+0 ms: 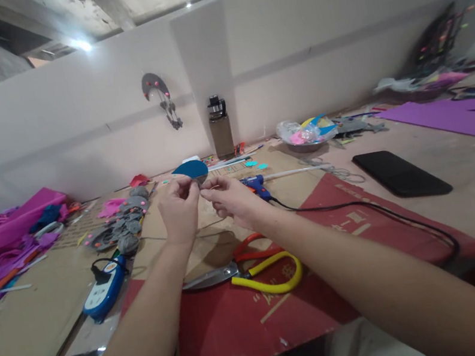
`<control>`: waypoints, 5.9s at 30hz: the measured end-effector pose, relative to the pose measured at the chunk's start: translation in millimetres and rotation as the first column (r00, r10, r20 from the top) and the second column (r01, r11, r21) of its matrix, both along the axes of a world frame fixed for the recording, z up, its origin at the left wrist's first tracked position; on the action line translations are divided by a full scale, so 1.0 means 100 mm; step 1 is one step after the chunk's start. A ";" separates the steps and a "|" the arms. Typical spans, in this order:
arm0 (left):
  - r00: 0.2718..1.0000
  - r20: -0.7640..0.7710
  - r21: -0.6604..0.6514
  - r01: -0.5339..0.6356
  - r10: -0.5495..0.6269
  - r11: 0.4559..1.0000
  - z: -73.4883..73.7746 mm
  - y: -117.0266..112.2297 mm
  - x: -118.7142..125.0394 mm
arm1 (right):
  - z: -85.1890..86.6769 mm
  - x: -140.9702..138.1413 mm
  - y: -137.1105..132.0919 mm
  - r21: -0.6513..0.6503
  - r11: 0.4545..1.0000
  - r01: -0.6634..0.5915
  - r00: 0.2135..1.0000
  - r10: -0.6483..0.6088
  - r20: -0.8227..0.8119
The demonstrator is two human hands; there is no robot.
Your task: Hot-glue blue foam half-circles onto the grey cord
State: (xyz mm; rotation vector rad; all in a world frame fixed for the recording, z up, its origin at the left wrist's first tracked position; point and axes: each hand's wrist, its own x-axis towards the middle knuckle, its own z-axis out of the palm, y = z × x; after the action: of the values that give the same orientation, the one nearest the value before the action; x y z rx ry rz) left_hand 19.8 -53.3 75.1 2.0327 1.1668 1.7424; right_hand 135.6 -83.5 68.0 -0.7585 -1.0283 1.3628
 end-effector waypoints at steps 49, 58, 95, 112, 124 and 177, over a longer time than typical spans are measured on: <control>0.672 0.687 -0.373 0.651 -0.275 0.661 0.05 -0.02 0.07 | -0.05 0.31 0.18 0.312 0.882 0.354 0.862 -0.437 0.256; 0.649 0.706 -0.361 0.674 -0.282 0.645 0.05 -0.01 0.06 | -0.04 0.31 0.15 0.211 0.937 0.277 0.936 -0.313 0.163; 0.643 0.655 -0.356 0.727 -0.398 0.588 -0.09 0.03 0.12 | -0.11 0.14 0.12 0.161 0.967 0.197 0.972 -0.214 0.099; 0.690 0.641 -0.299 0.628 -0.336 0.718 -0.05 -0.08 0.20 | -0.17 0.15 0.16 0.318 0.892 0.321 0.908 -0.385 0.163; 0.673 0.653 -0.287 0.644 -0.347 0.709 -0.03 -0.09 0.16 | -0.18 0.16 0.16 0.335 0.896 0.291 0.900 -0.375 0.220; 0.621 0.779 -0.081 0.233 -0.084 0.969 0.55 0.39 -1.07 | 0.25 0.98 -0.11 0.285 0.956 0.075 0.900 -0.188 0.393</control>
State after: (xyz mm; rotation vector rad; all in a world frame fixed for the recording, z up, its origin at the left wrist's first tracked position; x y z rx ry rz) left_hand -87.2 -14.0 130.2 1.0019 0.7645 1.9952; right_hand 233.9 -94.0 93.3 -0.9215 -1.4350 0.9362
